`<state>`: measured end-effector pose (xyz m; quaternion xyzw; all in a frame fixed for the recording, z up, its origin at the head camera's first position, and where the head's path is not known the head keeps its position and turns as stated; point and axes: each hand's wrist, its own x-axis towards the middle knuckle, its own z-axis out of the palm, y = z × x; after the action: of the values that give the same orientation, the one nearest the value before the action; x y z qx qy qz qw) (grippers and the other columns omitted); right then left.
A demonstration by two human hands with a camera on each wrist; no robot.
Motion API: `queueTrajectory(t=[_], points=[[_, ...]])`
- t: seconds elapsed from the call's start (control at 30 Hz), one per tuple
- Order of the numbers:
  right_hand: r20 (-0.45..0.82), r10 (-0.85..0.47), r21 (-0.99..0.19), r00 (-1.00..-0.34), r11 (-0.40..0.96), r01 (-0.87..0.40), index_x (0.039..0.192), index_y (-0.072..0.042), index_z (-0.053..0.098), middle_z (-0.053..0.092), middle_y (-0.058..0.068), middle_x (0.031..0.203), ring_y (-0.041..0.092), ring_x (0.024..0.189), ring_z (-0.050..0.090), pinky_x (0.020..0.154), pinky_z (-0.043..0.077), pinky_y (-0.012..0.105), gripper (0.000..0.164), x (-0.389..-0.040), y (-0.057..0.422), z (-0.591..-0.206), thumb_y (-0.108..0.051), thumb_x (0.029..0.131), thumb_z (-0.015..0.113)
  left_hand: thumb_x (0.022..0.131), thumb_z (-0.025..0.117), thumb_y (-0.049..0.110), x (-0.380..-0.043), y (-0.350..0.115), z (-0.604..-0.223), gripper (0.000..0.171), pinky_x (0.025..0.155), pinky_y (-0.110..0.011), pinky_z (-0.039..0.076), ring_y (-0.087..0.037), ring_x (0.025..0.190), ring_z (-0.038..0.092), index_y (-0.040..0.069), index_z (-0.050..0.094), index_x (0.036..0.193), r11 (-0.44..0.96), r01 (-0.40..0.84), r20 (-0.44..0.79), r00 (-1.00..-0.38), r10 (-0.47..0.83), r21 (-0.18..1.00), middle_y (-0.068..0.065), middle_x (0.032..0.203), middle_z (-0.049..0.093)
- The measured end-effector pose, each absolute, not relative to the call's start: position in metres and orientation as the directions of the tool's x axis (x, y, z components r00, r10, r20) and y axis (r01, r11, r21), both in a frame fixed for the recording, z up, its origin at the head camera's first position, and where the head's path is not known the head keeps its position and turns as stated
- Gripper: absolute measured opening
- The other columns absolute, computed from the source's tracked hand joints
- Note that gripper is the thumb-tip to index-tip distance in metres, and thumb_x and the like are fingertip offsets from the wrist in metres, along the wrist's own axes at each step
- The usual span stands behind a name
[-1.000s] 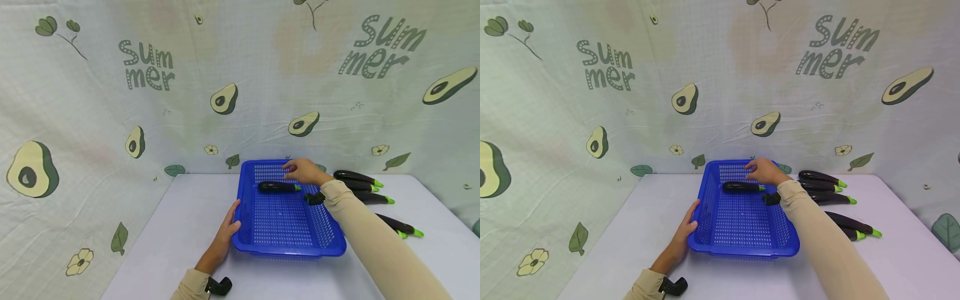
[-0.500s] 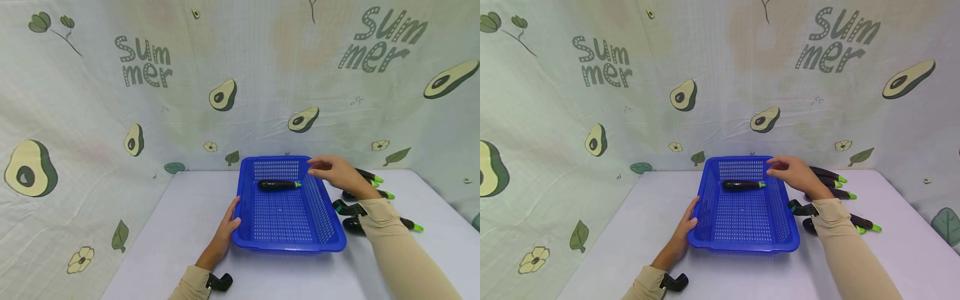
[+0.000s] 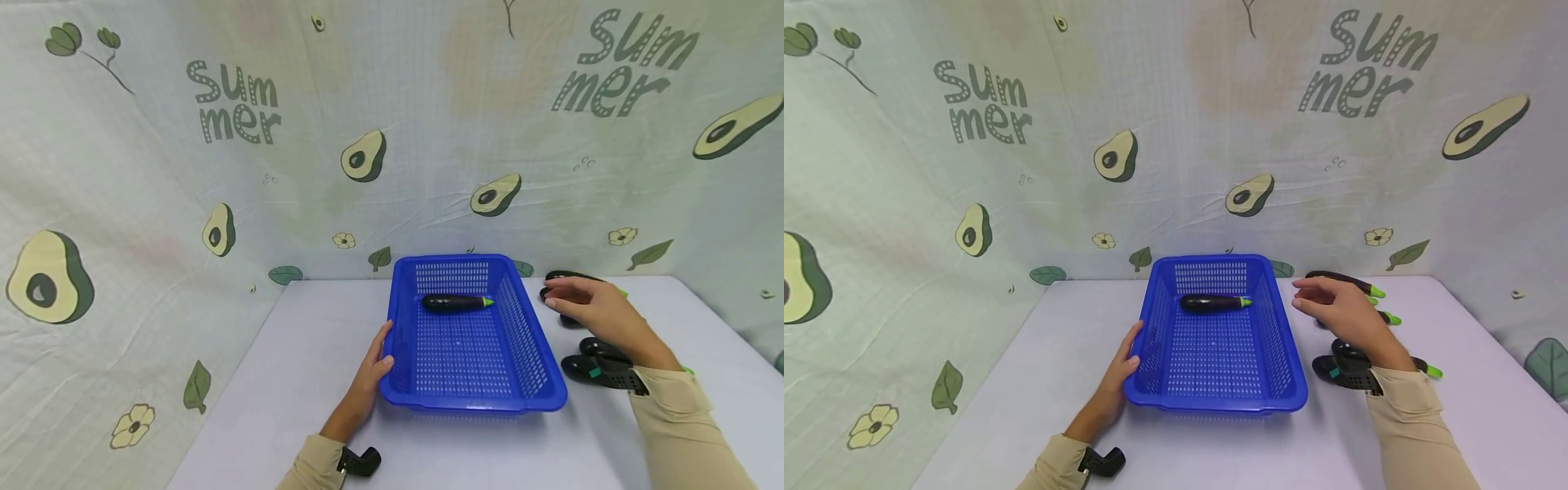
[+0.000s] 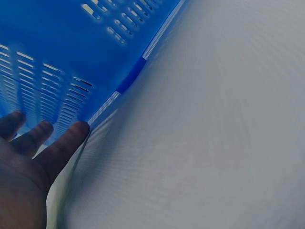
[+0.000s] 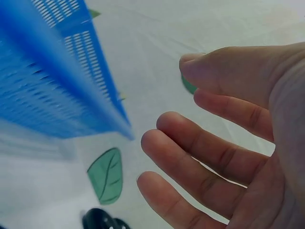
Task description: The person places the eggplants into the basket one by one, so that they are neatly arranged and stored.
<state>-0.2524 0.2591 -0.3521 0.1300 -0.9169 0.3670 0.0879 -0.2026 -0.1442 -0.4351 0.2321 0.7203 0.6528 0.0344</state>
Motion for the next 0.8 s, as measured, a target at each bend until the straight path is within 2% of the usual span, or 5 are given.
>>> queueTrajectory(t=[0.27, 0.47, 0.6, 0.8], points=[[0.251, -0.157, -0.644, -0.955, 0.709, -0.286, 0.126, -0.009, 0.056, 0.065, 0.009, 0.109, 0.027, 0.098, 0.061, 0.073, 0.052, 0.032, 0.053, -0.239, 0.264, -0.369, -0.045, 0.087, 0.059, 0.096, 0.033, 0.017, -0.206, -0.147, -0.441, 0.059, 0.107, -0.056, 0.003, -0.025, 0.140, 0.004, 0.018, 0.010, 0.150, 0.030, 0.299, 0.268, -0.892, 0.364, 0.954, -0.002, 0.155, 0.004], [0.235, -0.150, -0.634, -0.960, 0.726, -0.268, 0.125, -0.009, 0.056, 0.065, 0.007, 0.107, 0.026, 0.095, 0.062, 0.069, 0.051, 0.026, 0.053, -0.235, 0.272, -0.379, -0.046, 0.087, 0.059, 0.097, 0.034, 0.021, -0.218, -0.150, -0.461, 0.057, 0.108, -0.053, 0.003, -0.017, 0.139, 0.005, 0.031, 0.013, 0.149, 0.034, 0.311, 0.279, -0.892, 0.356, 0.950, 0.006, 0.154, 0.007], [0.246, -0.154, -0.613, -0.957, 0.740, -0.277, 0.125, -0.008, 0.057, 0.065, 0.009, 0.107, 0.027, 0.094, 0.061, 0.068, 0.050, 0.027, 0.052, -0.233, 0.279, -0.385, -0.044, 0.087, 0.059, 0.096, 0.035, 0.026, -0.221, -0.150, -0.466, 0.056, 0.109, -0.052, 0.003, -0.015, 0.139, 0.006, 0.034, 0.015, 0.148, 0.031, 0.324, 0.294, -0.890, 0.350, 0.945, 0.009, 0.153, 0.008], [0.250, -0.128, -0.608, -0.960, 0.750, -0.259, 0.121, -0.011, 0.060, 0.067, 0.008, 0.104, 0.009, 0.085, 0.061, 0.065, 0.049, 0.023, 0.047, -0.226, 0.292, -0.389, -0.043, 0.085, 0.062, 0.095, 0.037, 0.030, -0.222, -0.148, -0.467, 0.057, 0.109, -0.052, 0.005, -0.013, 0.139, 0.008, 0.036, 0.016, 0.147, 0.028, 0.314, 0.285, -0.893, 0.348, 0.949, 0.011, 0.153, 0.009]])
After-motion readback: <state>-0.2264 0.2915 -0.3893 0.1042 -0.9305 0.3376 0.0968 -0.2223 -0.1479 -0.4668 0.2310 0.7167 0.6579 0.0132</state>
